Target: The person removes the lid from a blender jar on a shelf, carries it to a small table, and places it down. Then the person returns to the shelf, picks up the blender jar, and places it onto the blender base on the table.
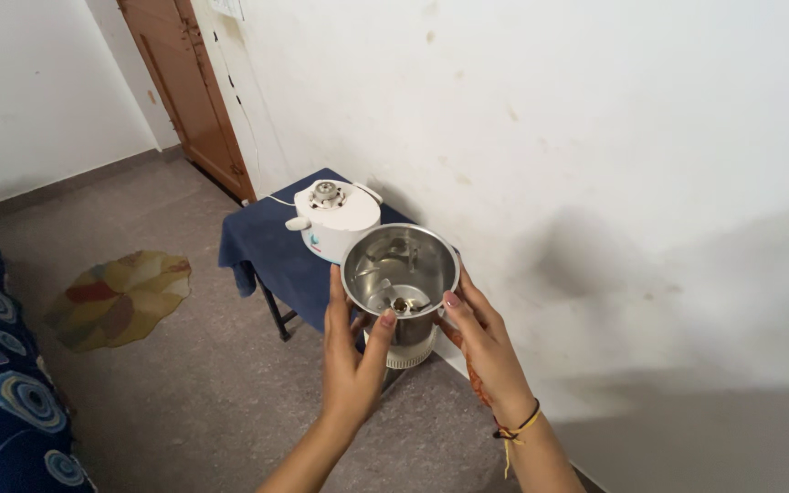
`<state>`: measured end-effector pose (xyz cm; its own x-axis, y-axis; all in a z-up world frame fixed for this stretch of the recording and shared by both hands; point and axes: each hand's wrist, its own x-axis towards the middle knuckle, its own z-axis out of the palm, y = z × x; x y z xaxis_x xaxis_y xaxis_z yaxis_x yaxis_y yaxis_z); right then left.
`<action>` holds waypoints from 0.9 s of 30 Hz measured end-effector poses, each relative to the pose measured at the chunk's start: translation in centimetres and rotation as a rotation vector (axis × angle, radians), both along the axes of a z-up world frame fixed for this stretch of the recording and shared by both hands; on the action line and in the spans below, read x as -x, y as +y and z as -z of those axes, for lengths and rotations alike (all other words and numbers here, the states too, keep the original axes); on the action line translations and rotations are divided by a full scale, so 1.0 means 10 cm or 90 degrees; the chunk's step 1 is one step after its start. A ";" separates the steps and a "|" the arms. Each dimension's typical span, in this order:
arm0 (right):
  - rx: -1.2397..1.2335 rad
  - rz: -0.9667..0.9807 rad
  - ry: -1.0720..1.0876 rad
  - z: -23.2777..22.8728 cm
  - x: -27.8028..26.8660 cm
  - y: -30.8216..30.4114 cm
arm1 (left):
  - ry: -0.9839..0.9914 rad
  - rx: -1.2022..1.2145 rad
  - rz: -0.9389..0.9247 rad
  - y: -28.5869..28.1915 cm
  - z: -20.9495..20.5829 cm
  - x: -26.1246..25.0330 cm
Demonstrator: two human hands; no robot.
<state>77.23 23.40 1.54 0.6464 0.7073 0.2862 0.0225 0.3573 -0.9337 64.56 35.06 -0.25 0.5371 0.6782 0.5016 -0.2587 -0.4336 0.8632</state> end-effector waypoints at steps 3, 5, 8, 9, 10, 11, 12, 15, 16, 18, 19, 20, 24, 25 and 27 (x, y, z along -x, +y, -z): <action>-0.013 -0.013 0.006 0.01 -0.04 0.12 | -0.002 0.006 0.007 0.15 0.00 -0.04; 0.017 0.003 0.051 0.02 -0.06 0.20 | -0.023 0.005 0.019 0.22 0.01 -0.06; 0.006 0.011 0.029 0.05 -0.09 0.32 | -0.024 -0.008 0.018 0.34 0.01 -0.09; -0.005 0.012 0.007 0.06 -0.11 0.34 | -0.019 -0.013 0.015 0.38 0.01 -0.11; 0.003 0.019 0.016 0.08 -0.13 0.37 | -0.009 -0.014 0.016 0.42 0.02 -0.13; 0.012 0.025 0.026 0.10 -0.14 0.39 | 0.003 -0.015 0.018 0.46 0.02 -0.14; 0.021 0.032 0.036 0.12 -0.16 0.42 | 0.014 -0.016 0.019 0.49 0.03 -0.16; 0.005 0.022 0.050 0.16 -0.23 0.48 | 0.012 -0.006 0.034 0.56 0.04 -0.21; 0.006 0.020 0.060 0.17 -0.25 0.50 | 0.010 0.004 0.039 0.58 0.04 -0.23; 0.008 0.014 0.081 0.18 -0.29 0.55 | 0.008 0.023 0.045 0.63 0.04 -0.26; 0.003 0.015 0.065 0.19 -0.32 0.58 | 0.008 0.014 0.039 0.66 0.04 -0.29; -0.001 0.016 0.049 0.21 -0.35 0.62 | 0.008 0.005 0.034 0.70 0.05 -0.33; -0.008 -0.001 0.071 0.21 -0.49 0.76 | -0.017 0.008 0.037 0.83 0.07 -0.47; 0.006 0.006 0.080 0.21 -0.53 0.79 | -0.014 0.012 0.033 0.86 0.08 -0.51; 0.034 0.021 0.098 0.18 -0.61 0.86 | -0.009 0.018 0.028 0.93 0.09 -0.59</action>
<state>83.30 31.97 -0.27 0.7030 0.6963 0.1446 -0.1111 0.3084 -0.9448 70.44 44.35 -1.16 0.5592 0.6683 0.4906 -0.2890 -0.3976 0.8709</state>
